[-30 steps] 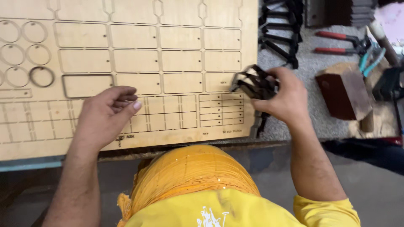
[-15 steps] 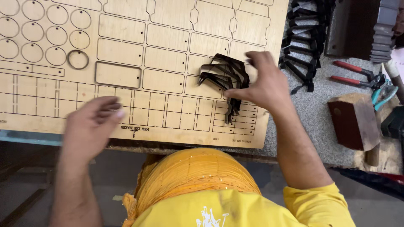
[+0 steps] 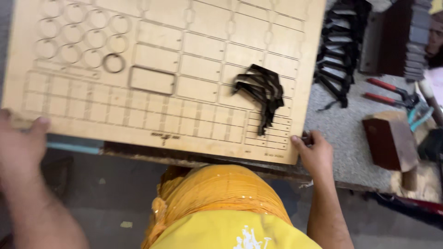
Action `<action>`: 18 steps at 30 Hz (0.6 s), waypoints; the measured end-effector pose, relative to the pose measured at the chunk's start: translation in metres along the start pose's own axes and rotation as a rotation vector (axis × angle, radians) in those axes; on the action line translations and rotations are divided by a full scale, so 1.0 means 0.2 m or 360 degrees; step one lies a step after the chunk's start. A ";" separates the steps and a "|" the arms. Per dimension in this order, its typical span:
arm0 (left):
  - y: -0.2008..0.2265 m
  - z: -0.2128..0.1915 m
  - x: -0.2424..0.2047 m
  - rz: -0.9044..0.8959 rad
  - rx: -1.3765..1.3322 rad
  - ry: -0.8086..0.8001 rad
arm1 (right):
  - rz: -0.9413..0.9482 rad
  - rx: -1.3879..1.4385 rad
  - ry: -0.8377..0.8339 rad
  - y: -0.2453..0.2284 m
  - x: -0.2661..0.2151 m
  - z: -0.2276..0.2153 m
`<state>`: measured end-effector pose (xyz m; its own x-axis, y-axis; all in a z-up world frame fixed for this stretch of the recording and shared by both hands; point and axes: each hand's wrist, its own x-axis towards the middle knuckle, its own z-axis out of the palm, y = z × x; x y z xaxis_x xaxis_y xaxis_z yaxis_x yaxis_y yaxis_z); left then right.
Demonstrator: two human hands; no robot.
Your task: The person repeatedly rubs the edges of small dark metal pieces with a small abrasive block to smooth them. They handle the pieces one at a time, rotating them to treat different edges, and place finished pieces into a pile on the workbench.
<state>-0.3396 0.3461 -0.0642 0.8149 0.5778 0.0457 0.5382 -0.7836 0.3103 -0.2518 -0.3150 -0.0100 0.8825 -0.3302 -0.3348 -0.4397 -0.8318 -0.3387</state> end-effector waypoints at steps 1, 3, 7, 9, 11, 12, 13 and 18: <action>-0.01 0.00 0.01 0.0015 0.0042 0.0012 | -0.0038 0.0004 0.0067 0.02 -0.02 0.02; -0.02 -0.01 0.02 0.0059 0.0143 0.0071 | -0.0106 -0.0025 0.0183 0.04 -0.04 0.06; -0.03 -0.04 0.10 -0.0103 0.0027 -0.0046 | -0.0077 -0.0071 0.0239 0.05 -0.04 0.10; -0.05 -0.03 0.12 -0.0008 -0.0012 -0.0112 | -0.0041 -0.0105 0.0207 0.05 -0.03 0.10; -0.10 -0.03 0.13 0.0067 -0.0049 -0.0138 | -0.0056 -0.0196 0.0186 0.05 -0.03 0.09; -0.12 -0.02 0.13 0.0096 -0.0069 -0.0132 | -0.0054 -0.0188 0.0177 0.05 -0.03 0.09; -0.14 -0.02 0.14 0.0127 -0.0086 -0.0127 | -0.0050 -0.0179 0.0166 0.04 -0.03 0.09; -0.16 -0.05 0.21 0.0193 -0.0053 -0.0127 | -0.0028 -0.0340 0.0147 0.05 -0.08 0.08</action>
<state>-0.3253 0.3974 -0.0617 0.8888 0.4583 0.0095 0.4284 -0.8378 0.3385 -0.2721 -0.3107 -0.0223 0.9054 -0.3463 -0.2455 -0.3878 -0.9100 -0.1467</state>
